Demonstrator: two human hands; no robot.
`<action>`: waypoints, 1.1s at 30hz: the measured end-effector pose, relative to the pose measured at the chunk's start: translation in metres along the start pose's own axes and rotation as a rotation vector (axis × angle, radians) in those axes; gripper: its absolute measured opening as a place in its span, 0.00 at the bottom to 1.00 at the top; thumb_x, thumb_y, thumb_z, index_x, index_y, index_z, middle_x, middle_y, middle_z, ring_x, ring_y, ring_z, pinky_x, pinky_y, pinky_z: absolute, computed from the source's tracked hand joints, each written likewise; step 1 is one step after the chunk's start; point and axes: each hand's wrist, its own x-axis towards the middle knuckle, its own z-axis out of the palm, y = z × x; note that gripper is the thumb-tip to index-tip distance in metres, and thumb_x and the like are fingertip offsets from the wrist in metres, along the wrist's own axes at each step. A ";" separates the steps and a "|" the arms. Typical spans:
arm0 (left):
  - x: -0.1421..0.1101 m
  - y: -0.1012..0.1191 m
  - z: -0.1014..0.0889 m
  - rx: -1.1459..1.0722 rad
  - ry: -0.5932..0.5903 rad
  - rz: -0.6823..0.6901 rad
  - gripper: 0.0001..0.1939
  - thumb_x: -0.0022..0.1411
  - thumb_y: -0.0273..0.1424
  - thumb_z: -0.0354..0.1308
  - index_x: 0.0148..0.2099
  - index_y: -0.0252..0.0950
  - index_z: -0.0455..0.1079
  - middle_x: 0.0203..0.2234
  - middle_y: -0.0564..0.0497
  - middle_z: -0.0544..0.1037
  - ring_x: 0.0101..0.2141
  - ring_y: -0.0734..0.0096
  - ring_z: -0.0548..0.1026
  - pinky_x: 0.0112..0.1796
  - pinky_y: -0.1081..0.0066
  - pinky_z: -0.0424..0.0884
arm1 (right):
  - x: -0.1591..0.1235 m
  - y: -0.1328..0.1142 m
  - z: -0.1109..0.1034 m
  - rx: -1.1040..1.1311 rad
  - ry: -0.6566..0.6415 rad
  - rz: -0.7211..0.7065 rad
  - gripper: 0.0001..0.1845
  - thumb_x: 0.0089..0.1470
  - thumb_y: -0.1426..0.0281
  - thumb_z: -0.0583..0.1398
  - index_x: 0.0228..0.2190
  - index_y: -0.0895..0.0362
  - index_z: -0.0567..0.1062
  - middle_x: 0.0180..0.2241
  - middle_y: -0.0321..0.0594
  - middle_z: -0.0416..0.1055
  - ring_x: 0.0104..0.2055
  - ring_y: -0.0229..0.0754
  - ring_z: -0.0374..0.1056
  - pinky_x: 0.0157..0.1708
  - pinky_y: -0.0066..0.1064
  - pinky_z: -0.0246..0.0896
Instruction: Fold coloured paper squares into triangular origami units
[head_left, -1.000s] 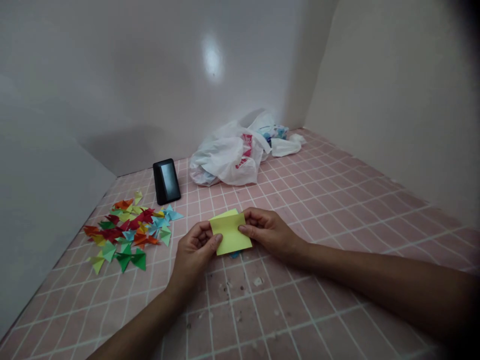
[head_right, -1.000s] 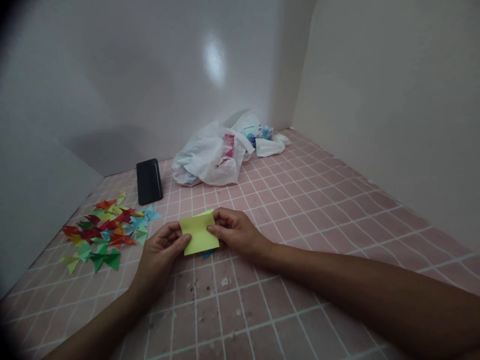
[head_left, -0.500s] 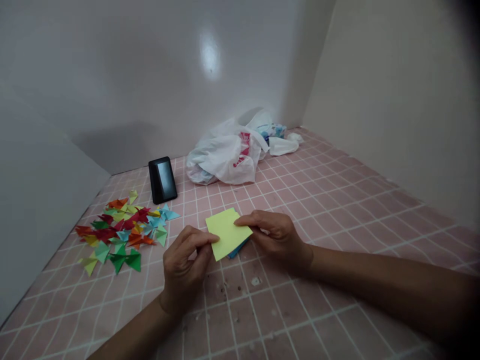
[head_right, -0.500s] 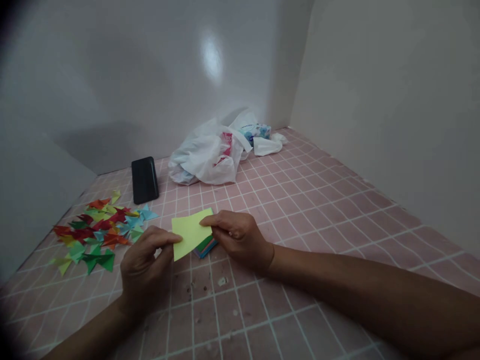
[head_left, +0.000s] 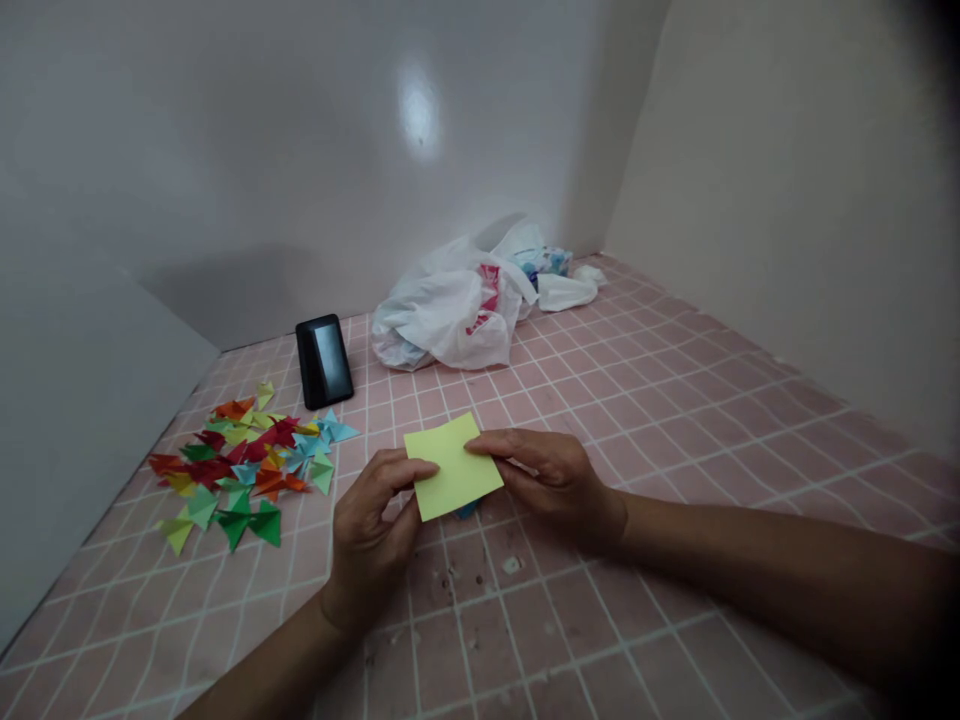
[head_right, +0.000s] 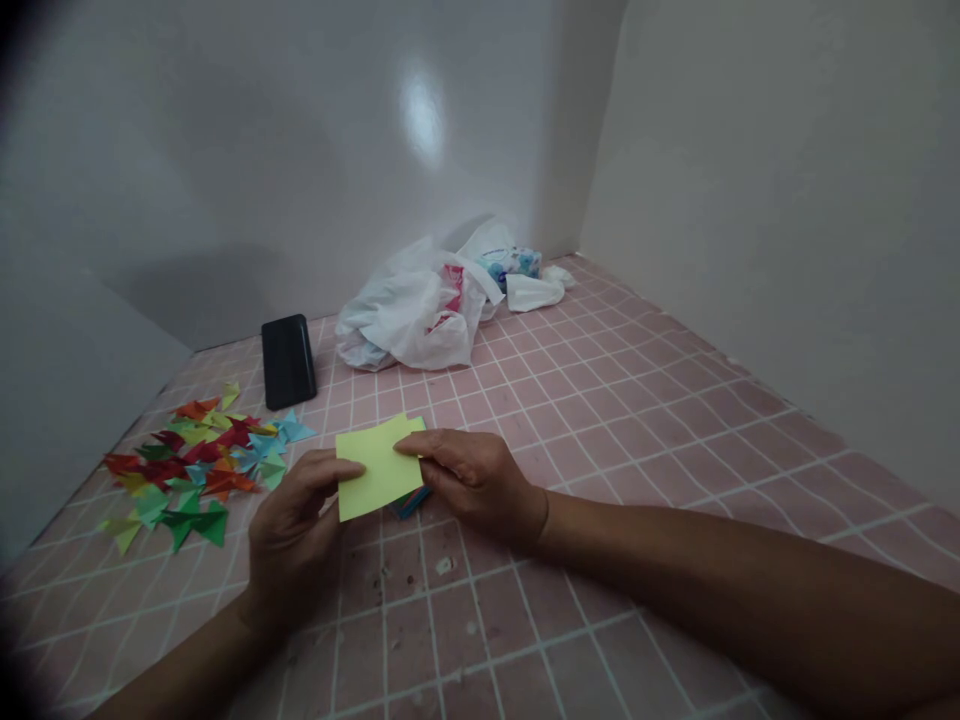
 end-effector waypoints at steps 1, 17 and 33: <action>0.001 0.000 0.000 0.017 -0.003 0.019 0.13 0.61 0.19 0.59 0.44 0.40 0.74 0.37 0.49 0.77 0.40 0.67 0.76 0.39 0.69 0.74 | 0.000 0.000 0.000 0.008 -0.004 -0.011 0.16 0.59 0.77 0.57 0.45 0.54 0.79 0.42 0.43 0.81 0.44 0.42 0.79 0.46 0.34 0.75; 0.007 0.009 0.003 -0.082 0.038 -0.223 0.07 0.62 0.26 0.61 0.30 0.37 0.72 0.28 0.52 0.76 0.30 0.72 0.75 0.30 0.75 0.71 | 0.005 0.000 0.007 0.350 -0.006 0.314 0.09 0.55 0.72 0.63 0.24 0.56 0.70 0.29 0.37 0.70 0.32 0.37 0.67 0.34 0.30 0.65; 0.008 0.017 0.008 -0.215 0.178 -0.366 0.09 0.55 0.24 0.65 0.27 0.37 0.68 0.21 0.57 0.75 0.24 0.77 0.76 0.26 0.79 0.74 | 0.005 -0.008 0.006 0.351 -0.047 0.379 0.12 0.54 0.71 0.61 0.22 0.56 0.66 0.27 0.36 0.68 0.29 0.37 0.65 0.31 0.30 0.61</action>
